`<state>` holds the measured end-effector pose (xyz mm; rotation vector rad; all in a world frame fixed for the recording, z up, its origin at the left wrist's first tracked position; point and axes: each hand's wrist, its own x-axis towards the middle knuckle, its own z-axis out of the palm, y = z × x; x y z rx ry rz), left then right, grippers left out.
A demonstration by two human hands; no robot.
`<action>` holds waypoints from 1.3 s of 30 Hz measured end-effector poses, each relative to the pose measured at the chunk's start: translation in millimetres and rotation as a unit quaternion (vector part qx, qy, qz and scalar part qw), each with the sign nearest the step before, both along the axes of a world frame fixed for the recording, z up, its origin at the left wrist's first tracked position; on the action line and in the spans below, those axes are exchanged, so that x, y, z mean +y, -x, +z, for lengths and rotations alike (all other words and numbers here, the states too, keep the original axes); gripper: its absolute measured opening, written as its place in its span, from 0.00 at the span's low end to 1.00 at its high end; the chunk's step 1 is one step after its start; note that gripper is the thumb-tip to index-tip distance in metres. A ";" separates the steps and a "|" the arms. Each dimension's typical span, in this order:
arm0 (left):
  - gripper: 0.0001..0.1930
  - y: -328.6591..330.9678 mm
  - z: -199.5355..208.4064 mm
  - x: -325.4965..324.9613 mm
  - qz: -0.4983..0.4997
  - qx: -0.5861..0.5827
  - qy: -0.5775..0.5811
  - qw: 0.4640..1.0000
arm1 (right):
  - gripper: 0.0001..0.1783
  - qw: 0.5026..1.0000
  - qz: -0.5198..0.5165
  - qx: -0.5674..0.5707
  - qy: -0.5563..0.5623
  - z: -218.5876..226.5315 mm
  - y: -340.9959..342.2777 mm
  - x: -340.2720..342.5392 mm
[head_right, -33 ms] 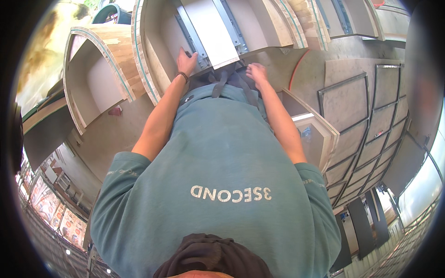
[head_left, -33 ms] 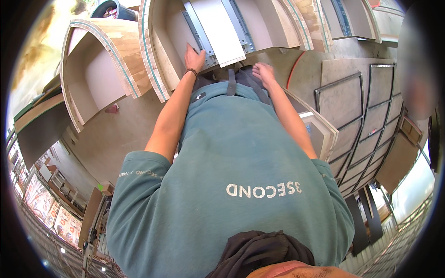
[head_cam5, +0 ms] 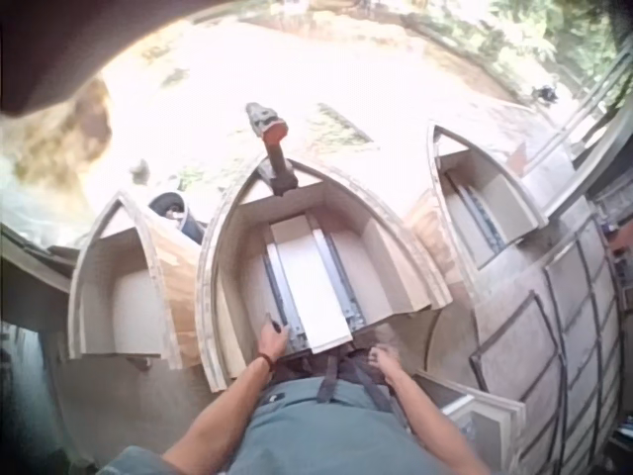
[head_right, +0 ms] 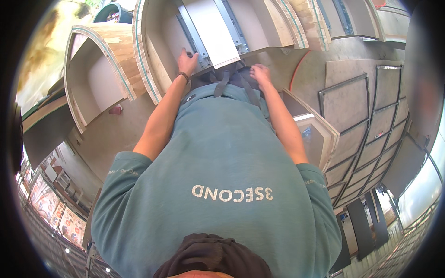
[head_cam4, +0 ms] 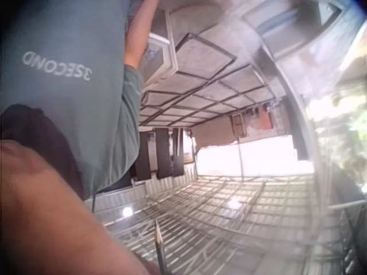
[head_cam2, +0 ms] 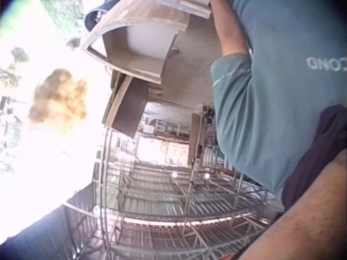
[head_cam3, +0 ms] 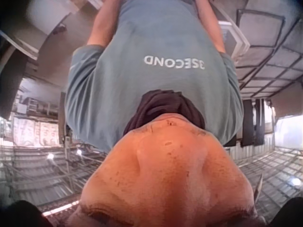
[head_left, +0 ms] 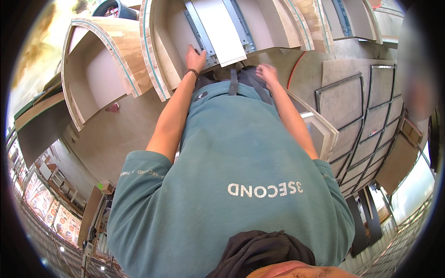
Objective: The person installs a white drawer front onto metal slides inside a curved wooden cabinet. They use a cordless drill to secure the drawer front with screws, repeatedly aligning the piece and fastening it to the cabinet structure.
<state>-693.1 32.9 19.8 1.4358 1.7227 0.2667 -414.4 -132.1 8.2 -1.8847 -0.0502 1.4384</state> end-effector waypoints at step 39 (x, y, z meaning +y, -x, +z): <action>0.17 -4.6 -18.1 -11.7 -0.035 0.071 -0.068 0.995 | 0.23 0.905 0.312 -0.280 0.070 -48.4 -70.7 -128.1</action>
